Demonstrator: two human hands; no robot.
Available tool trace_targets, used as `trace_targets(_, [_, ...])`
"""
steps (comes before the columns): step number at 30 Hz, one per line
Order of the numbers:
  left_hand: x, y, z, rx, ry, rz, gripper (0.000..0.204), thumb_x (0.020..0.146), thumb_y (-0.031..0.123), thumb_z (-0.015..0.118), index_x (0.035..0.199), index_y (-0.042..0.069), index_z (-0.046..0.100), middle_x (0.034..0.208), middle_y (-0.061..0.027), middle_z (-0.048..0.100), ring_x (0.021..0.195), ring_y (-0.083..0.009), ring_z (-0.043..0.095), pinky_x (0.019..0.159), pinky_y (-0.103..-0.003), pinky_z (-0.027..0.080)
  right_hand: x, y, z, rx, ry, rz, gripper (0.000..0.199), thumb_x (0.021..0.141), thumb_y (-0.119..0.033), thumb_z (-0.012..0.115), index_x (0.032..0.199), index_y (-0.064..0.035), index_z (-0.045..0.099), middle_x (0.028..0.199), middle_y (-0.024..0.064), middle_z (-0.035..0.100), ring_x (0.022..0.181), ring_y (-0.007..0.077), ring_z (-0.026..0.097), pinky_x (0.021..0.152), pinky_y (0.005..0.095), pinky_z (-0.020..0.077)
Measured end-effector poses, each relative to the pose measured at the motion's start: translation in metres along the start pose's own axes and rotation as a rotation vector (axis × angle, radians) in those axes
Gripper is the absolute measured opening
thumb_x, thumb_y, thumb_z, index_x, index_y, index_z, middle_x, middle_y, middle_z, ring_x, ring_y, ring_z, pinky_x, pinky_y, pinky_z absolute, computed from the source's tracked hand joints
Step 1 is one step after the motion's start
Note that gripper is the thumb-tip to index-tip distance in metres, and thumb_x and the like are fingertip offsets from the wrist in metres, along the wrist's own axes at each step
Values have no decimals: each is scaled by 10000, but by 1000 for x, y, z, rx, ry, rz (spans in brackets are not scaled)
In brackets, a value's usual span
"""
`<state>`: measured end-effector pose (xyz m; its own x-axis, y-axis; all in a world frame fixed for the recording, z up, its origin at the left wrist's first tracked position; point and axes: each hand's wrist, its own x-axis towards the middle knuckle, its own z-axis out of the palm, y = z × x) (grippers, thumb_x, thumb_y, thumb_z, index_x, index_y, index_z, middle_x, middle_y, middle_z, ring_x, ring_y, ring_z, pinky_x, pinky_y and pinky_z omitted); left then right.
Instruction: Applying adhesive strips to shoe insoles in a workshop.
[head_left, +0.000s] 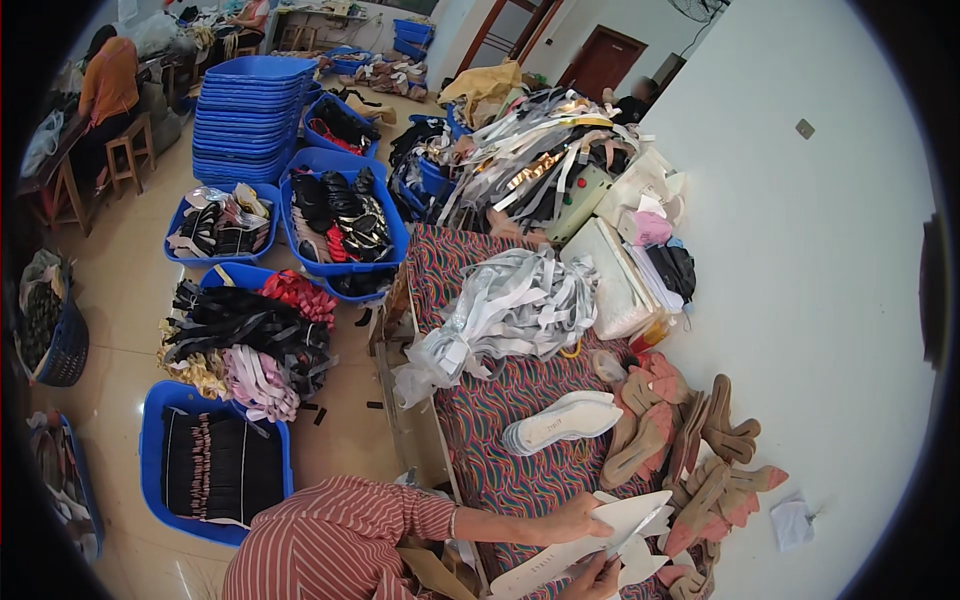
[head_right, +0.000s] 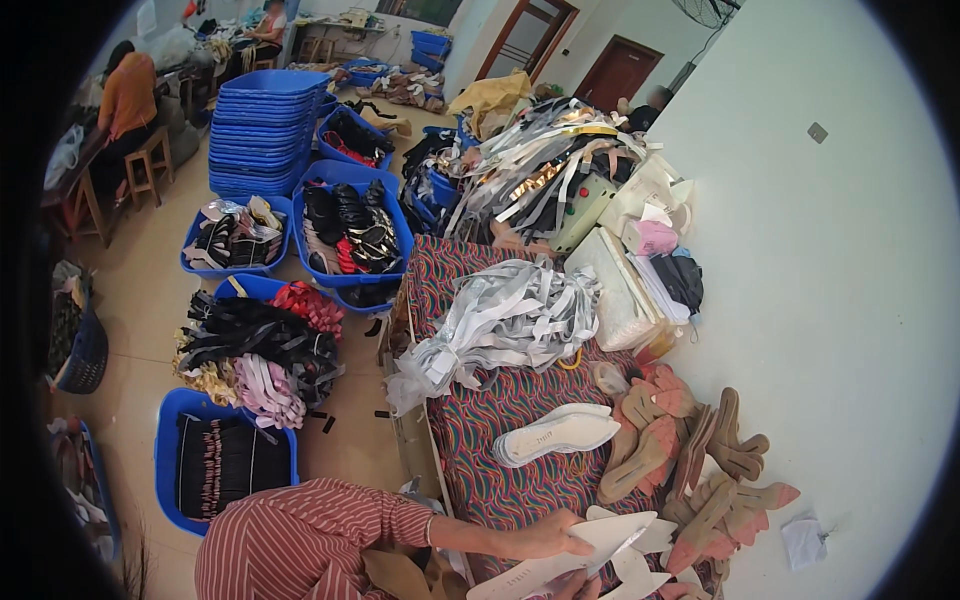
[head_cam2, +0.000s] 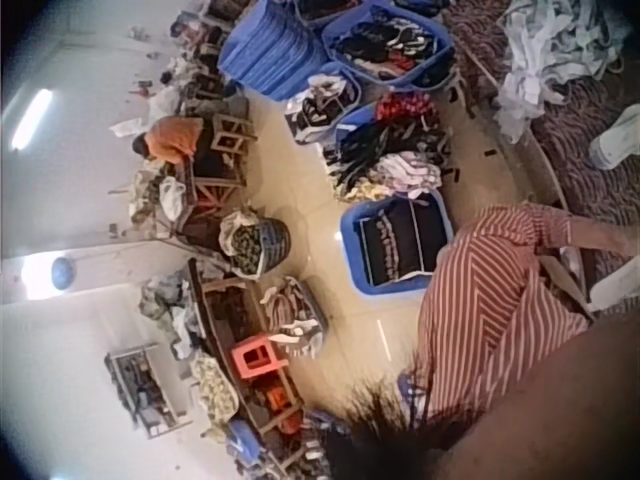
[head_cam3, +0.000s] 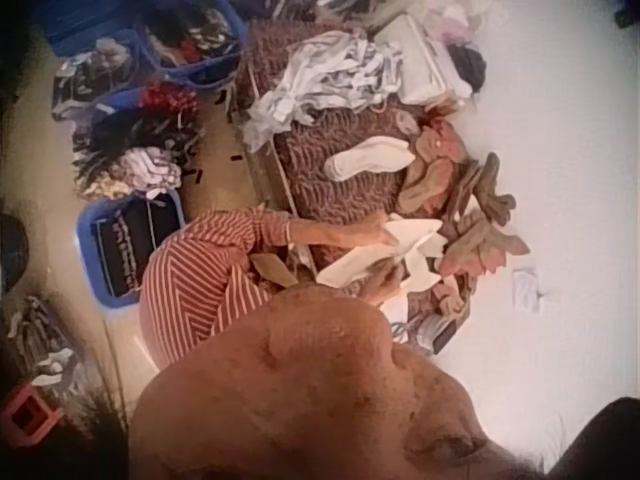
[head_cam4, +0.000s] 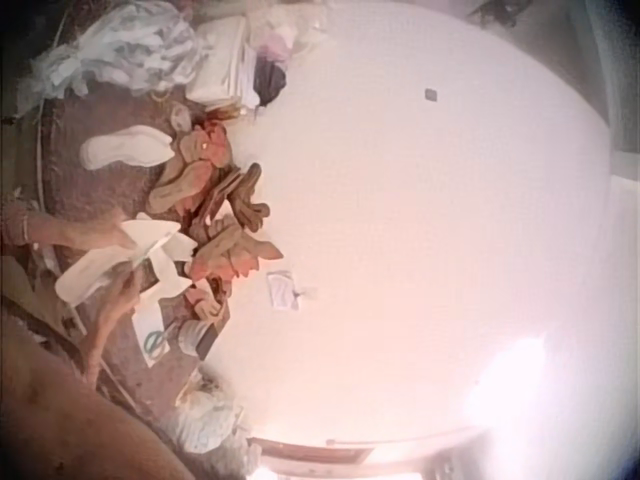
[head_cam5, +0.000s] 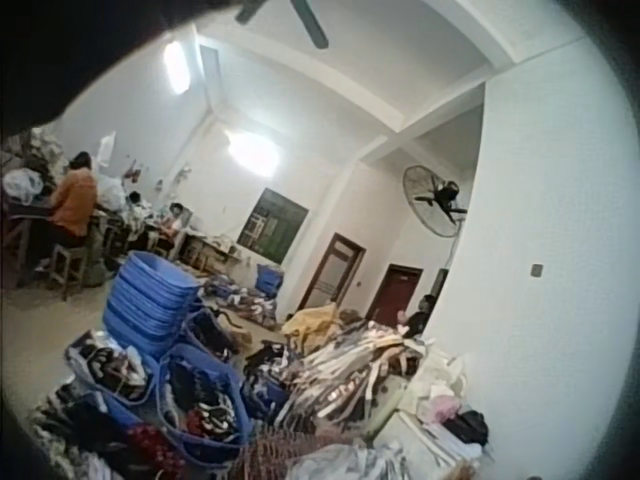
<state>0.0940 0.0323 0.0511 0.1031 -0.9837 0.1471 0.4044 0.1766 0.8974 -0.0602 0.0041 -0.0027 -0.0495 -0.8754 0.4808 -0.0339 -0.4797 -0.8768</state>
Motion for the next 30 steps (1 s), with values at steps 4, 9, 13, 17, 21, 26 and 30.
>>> trace_targets(4, [-8,8,3,-68,37,-28,266,813,154,670,937,-81,663,811,-34,644,718,-89,527,655,-221,446,-6,-15,10,-28,-66,-100,256,977,-204,545,902,32,612,730,159,611,597,256,493,583,373,447])
trace_targets(9, [-13,23,3,-82,63,-16,287,812,186,679,952,-64,673,814,-21,641,712,-85,520,643,-221,439,-13,-29,11,-119,-34,-44,258,981,-206,540,897,28,610,718,136,598,602,222,489,564,363,437])
trace_targets(13, [0,2,11,39,65,45,294,805,225,695,960,-25,690,778,4,617,680,-74,497,605,-212,418,-14,-49,3,-376,-61,-72,235,946,-180,525,870,39,563,695,113,559,616,182,465,568,337,422])
trace_targets(17, [14,20,4,-1,93,-92,275,785,163,720,926,-72,697,735,-99,658,546,-96,531,467,-258,447,-1,-77,15,-411,-145,-12,73,901,-29,521,886,33,556,686,67,525,644,126,402,581,295,388])
trace_targets(21, [25,24,14,-274,-40,-114,276,839,67,639,1073,-81,648,878,-152,713,724,-188,691,636,-239,555,2,-69,3,-386,-149,102,107,906,4,541,960,47,623,703,8,532,638,78,393,567,221,359])
trace_targets(26, [36,18,44,-306,-109,-194,250,856,43,624,1070,-84,626,867,-168,709,732,-197,697,626,-262,559,1,-67,-25,-296,-134,174,166,902,8,549,1025,55,650,700,-13,536,628,66,387,559,206,351])
trace_targets(30, [40,-2,48,-180,-172,-138,267,867,58,609,1095,-79,619,894,-184,711,732,-213,700,633,-276,573,-2,-59,-45,-175,-179,247,202,904,3,557,1065,68,660,696,-18,538,620,63,383,555,202,348])
